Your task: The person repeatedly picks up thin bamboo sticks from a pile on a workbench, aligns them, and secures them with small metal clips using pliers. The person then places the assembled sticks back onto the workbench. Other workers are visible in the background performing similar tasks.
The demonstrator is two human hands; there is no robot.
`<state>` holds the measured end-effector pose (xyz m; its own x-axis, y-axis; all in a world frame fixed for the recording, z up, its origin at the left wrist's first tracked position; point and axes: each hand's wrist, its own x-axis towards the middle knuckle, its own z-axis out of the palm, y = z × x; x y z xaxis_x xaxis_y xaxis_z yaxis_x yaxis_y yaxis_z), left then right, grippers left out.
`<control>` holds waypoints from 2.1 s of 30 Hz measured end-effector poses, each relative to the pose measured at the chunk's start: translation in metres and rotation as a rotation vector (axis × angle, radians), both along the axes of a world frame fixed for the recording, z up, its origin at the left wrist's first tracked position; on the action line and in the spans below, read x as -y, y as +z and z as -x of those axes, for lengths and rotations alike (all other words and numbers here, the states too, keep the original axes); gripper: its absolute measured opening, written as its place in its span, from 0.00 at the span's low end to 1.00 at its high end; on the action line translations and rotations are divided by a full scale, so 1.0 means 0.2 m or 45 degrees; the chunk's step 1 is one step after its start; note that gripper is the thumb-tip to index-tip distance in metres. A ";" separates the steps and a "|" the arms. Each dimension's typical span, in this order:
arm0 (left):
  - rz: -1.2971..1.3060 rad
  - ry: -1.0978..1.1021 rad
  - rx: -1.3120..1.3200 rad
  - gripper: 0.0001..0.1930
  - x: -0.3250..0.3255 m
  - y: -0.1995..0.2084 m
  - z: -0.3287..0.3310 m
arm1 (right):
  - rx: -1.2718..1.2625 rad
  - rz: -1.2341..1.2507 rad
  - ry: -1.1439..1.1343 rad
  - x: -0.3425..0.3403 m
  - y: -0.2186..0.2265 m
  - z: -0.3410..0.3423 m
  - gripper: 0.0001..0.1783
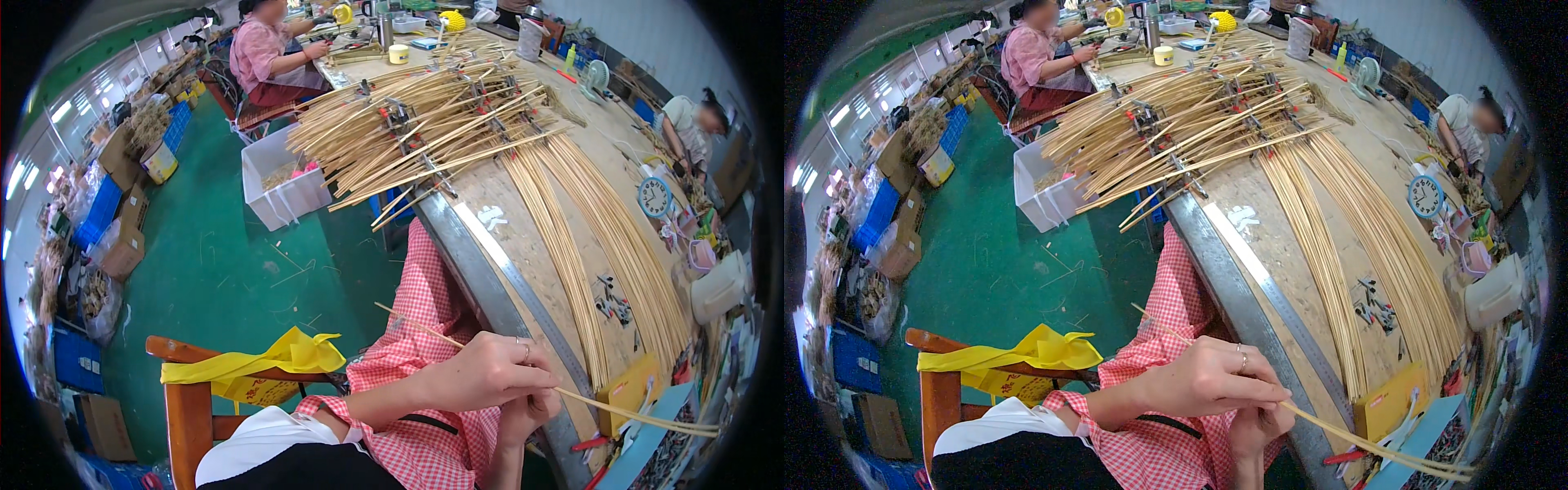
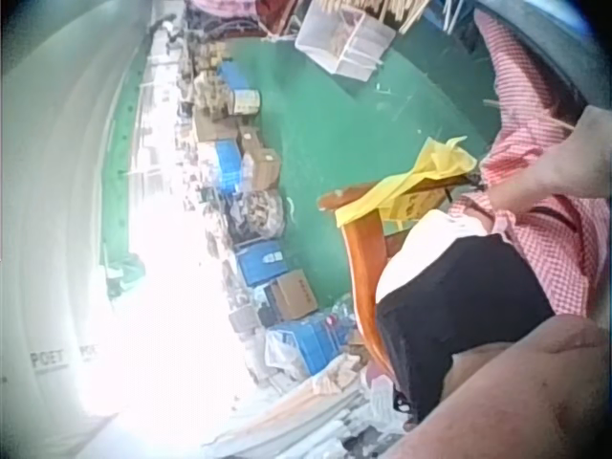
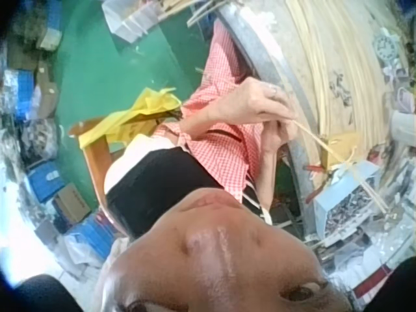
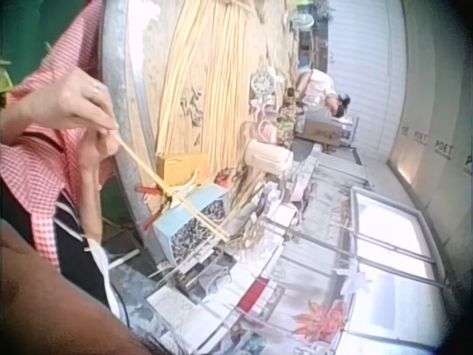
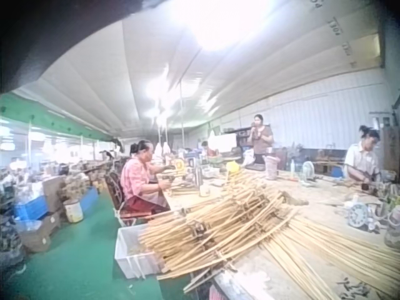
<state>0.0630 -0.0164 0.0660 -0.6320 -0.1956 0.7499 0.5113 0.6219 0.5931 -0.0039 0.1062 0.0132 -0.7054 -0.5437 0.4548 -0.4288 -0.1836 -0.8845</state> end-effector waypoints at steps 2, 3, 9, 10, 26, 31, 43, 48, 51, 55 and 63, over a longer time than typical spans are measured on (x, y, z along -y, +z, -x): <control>0.013 0.009 0.006 0.12 0.00 -0.01 0.00 | -0.069 0.057 -0.048 0.04 0.01 -0.02 0.09; 0.020 0.015 0.011 0.12 0.01 -0.01 0.00 | -0.102 0.087 -0.071 0.05 0.01 -0.02 0.09; 0.098 0.036 0.002 0.12 0.01 -0.01 0.01 | -0.067 0.045 -0.033 0.04 -0.01 -0.02 0.05; 0.105 0.057 0.004 0.12 0.01 -0.01 0.01 | -0.055 0.047 -0.023 0.05 0.00 -0.01 0.05; 0.125 0.027 0.117 0.05 0.06 -0.02 0.02 | 0.009 0.372 -0.216 -0.18 0.20 0.20 0.14; 0.160 0.026 0.178 0.05 0.07 -0.01 0.02 | 0.136 0.281 -0.214 -0.20 0.20 0.19 0.12; -0.081 -0.173 0.155 0.08 0.01 -0.04 0.05 | 0.162 0.325 -0.166 -0.11 0.19 0.09 0.07; -0.115 -0.202 0.180 0.07 0.02 -0.04 0.03 | 0.195 0.263 -0.101 -0.12 0.19 0.11 0.05; -0.029 -0.176 0.137 0.06 0.02 -0.05 0.03 | 0.179 0.235 -0.120 -0.12 0.22 0.11 0.06; 0.049 -0.138 0.194 0.06 0.02 -0.05 0.05 | 0.240 0.281 -0.132 -0.14 0.20 0.13 0.06; -0.170 0.044 0.294 0.11 0.17 -0.03 0.04 | 0.417 0.442 -0.106 -0.09 0.17 0.20 0.02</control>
<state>0.0554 -0.0496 0.0601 -0.7746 -0.3073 0.5527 0.3329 0.5450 0.7695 -0.0443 0.1236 0.0474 -0.8765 -0.3346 0.3462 -0.1640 -0.4685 -0.8681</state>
